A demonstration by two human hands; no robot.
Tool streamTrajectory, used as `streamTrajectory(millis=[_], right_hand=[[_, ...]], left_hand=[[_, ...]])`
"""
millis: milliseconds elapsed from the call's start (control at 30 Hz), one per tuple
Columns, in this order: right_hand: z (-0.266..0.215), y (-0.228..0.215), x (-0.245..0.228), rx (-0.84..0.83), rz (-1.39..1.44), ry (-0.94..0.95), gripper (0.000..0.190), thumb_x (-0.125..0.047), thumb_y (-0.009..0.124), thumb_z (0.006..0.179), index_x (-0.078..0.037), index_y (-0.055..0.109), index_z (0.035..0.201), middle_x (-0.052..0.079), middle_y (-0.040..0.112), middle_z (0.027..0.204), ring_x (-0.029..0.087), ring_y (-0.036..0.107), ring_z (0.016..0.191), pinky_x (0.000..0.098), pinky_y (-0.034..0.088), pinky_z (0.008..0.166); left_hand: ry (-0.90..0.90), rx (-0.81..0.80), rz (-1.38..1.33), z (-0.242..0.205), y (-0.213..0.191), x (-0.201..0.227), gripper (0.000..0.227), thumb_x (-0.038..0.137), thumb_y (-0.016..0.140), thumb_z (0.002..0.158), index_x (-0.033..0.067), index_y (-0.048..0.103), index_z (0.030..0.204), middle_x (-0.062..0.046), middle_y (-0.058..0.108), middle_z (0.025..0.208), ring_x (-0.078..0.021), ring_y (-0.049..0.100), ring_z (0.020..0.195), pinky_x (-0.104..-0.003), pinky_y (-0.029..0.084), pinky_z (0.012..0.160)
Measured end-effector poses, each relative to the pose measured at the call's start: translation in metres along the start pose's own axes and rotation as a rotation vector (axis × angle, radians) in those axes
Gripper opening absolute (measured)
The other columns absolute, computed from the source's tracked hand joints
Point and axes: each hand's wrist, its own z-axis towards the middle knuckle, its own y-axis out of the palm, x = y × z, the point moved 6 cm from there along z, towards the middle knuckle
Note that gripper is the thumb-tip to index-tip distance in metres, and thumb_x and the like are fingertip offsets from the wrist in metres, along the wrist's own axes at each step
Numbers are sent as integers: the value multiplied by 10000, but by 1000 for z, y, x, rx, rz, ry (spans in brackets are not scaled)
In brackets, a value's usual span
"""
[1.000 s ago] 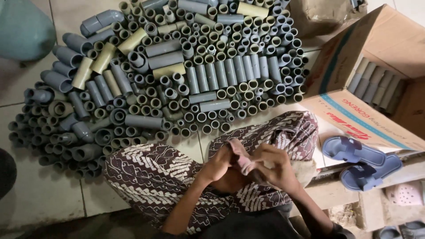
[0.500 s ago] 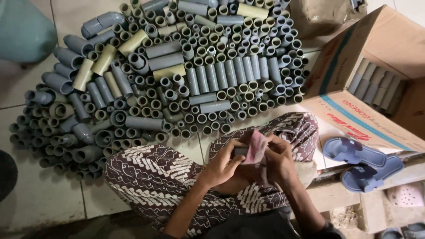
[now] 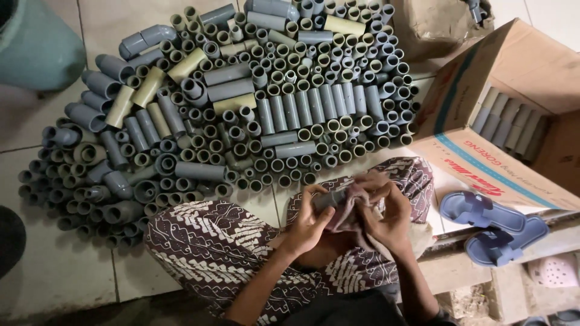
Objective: Cleaning and sorting PVC pipe segments into a cardboard box using a cloth.
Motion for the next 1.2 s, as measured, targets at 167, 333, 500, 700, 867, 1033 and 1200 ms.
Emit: streamTrajectory(millis=[167, 333, 500, 700, 867, 1033, 1200], right_hand=[[-11, -24, 26, -75, 101, 163, 344, 117, 806, 712, 17, 580, 950, 156, 642, 846, 289, 671, 817, 404, 556, 827], [22, -25, -52, -399, -212, 280, 667, -72, 940, 541, 31, 701, 1156, 195, 756, 776, 314, 758, 759, 449, 560, 759], [16, -46, -55, -681, 10, 391, 280, -133, 883, 683, -41, 773, 924, 81, 787, 747, 203, 716, 740, 387, 581, 731], [-19, -95, -33, -125, -199, -86, 201, -121, 835, 759, -42, 652, 734, 99, 675, 706, 229, 603, 590, 358, 512, 609], [-33, -71, -110, -9, -516, -804, 336, -324, 726, 911, -143, 679, 631, 23, 581, 571, 170, 492, 396, 289, 417, 370], [-33, -49, -105, 302, -317, -649, 298, -226, 870, 817, 4, 713, 710, 158, 621, 650, 265, 574, 489, 386, 519, 447], [-28, -39, -101, 319, -231, -444, 164, -82, 854, 775, 15, 724, 757, 173, 677, 709, 234, 647, 544, 352, 550, 499]], left_hand=[[4, 45, 84, -3, 13, 23, 319, 148, 552, 1051, 68, 423, 1332, -54, 584, 1063, -90, 514, 916, -241, 470, 825], [57, 58, 284, 9, 22, 31, 369, 226, 559, 1049, 87, 449, 1372, -105, 566, 1154, -132, 495, 995, -259, 458, 849], [117, -54, 263, 37, 53, 99, 381, 267, 534, 1058, 75, 418, 1366, -156, 556, 1117, -174, 557, 899, -284, 566, 754], [129, -160, 191, 48, 48, 121, 432, 313, 572, 1028, 78, 393, 1343, -120, 572, 1021, -145, 607, 811, -255, 555, 654], [94, -130, 256, 43, 41, 92, 454, 410, 591, 1008, 91, 443, 1296, -120, 546, 1197, -133, 536, 976, -303, 533, 859], [-18, -337, -256, 29, 75, 84, 538, 152, 734, 931, 97, 360, 1314, -320, 628, 1279, -339, 687, 1117, -433, 553, 982], [9, -351, -189, 24, 71, 69, 709, 68, 744, 919, 23, 349, 1505, -293, 656, 1263, -285, 676, 1155, -389, 550, 1007]])
